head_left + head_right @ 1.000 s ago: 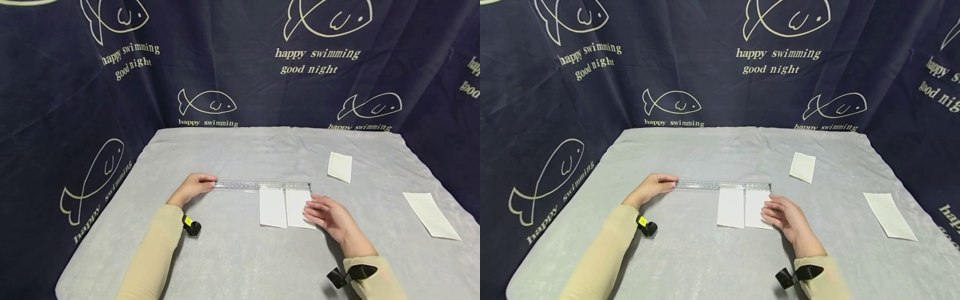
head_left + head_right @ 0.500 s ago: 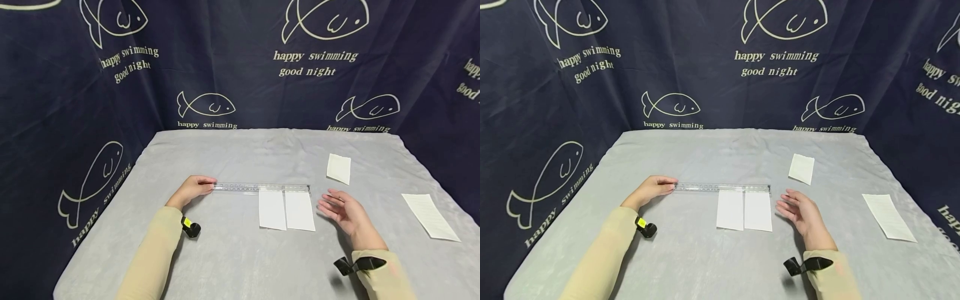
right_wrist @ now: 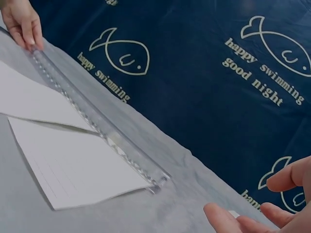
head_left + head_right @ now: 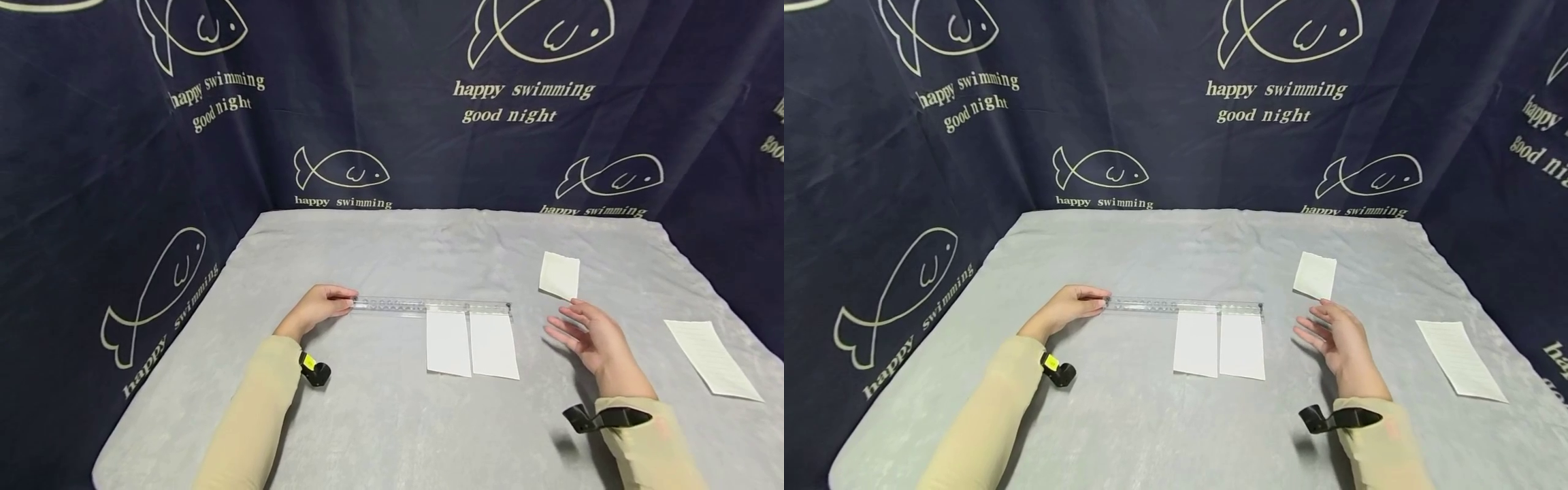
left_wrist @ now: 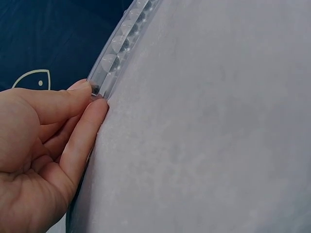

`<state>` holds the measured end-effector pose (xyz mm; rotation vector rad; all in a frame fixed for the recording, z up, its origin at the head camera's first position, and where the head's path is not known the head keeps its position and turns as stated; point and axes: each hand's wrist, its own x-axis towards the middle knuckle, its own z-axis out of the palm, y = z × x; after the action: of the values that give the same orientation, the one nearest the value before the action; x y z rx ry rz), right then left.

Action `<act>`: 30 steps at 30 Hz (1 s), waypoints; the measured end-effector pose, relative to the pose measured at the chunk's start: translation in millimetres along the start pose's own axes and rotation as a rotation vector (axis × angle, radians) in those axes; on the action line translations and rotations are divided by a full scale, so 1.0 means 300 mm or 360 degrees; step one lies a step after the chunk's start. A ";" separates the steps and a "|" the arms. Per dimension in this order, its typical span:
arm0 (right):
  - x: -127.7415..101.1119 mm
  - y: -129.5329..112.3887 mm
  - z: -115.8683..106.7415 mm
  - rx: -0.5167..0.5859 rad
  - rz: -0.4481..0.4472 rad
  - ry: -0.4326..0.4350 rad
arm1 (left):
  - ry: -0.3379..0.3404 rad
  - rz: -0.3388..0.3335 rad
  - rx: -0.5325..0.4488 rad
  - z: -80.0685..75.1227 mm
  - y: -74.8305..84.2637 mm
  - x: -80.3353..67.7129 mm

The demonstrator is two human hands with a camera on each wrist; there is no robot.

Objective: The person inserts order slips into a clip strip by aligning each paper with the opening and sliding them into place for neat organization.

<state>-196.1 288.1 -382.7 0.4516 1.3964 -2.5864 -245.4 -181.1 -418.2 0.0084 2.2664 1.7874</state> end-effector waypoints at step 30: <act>0.168 -0.070 -0.145 0.0357 0.0090 0.0102 | 0.0037 0.0014 0.0036 0.006 0.001 0.002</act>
<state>-241.4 335.8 -405.9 0.6014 1.0977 -2.7155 -245.7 -179.1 -418.3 0.0018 2.3059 1.7747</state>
